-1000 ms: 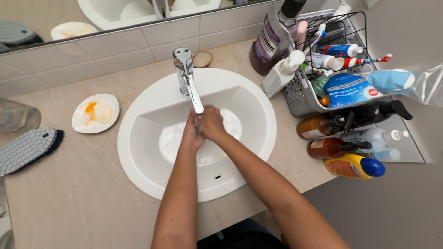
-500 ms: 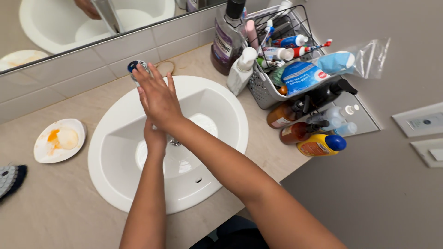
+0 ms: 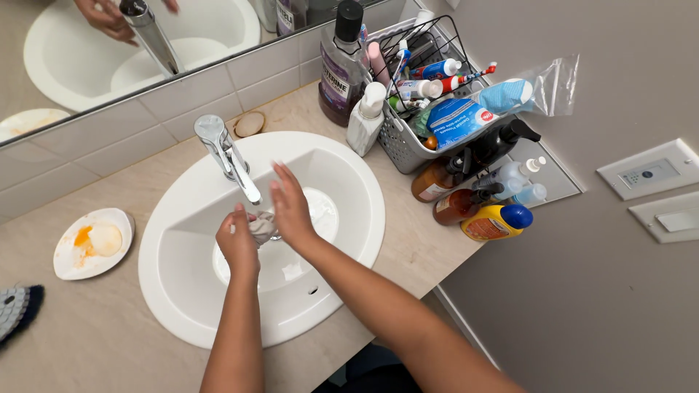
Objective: The person cleans a bathroom sink and countertop using a cloth. They wipe the sink basin, faucet, and surrounding counter, then wash a small plate with the cloth under running water. The person also wipes the mirror and wall area before rinsing the cloth and placing it in the bathtub.
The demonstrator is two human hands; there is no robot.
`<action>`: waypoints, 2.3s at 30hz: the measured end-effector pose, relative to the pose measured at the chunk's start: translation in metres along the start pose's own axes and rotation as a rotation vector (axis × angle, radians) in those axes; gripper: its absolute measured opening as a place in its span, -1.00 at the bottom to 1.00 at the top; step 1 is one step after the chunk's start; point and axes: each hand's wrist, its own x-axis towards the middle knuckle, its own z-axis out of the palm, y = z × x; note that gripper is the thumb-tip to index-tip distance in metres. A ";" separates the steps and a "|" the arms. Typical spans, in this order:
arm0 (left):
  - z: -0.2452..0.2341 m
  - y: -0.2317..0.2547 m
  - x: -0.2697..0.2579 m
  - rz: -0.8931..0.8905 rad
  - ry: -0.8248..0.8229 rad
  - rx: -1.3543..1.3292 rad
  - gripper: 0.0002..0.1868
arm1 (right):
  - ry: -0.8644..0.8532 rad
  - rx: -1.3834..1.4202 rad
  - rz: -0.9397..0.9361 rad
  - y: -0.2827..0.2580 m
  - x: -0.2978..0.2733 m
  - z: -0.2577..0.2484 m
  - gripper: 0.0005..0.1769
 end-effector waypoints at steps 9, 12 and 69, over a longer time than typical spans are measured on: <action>0.013 0.002 -0.049 0.488 0.031 0.495 -0.78 | -0.379 0.490 0.926 0.126 -0.050 0.035 -0.42; 0.003 -0.016 -0.032 0.019 0.164 0.352 -0.56 | -0.300 0.398 0.985 0.132 -0.067 0.055 -0.51; -0.080 -0.096 -0.029 -0.829 -0.025 -0.183 -0.61 | -0.648 -0.909 -0.405 0.045 -0.129 0.027 -0.53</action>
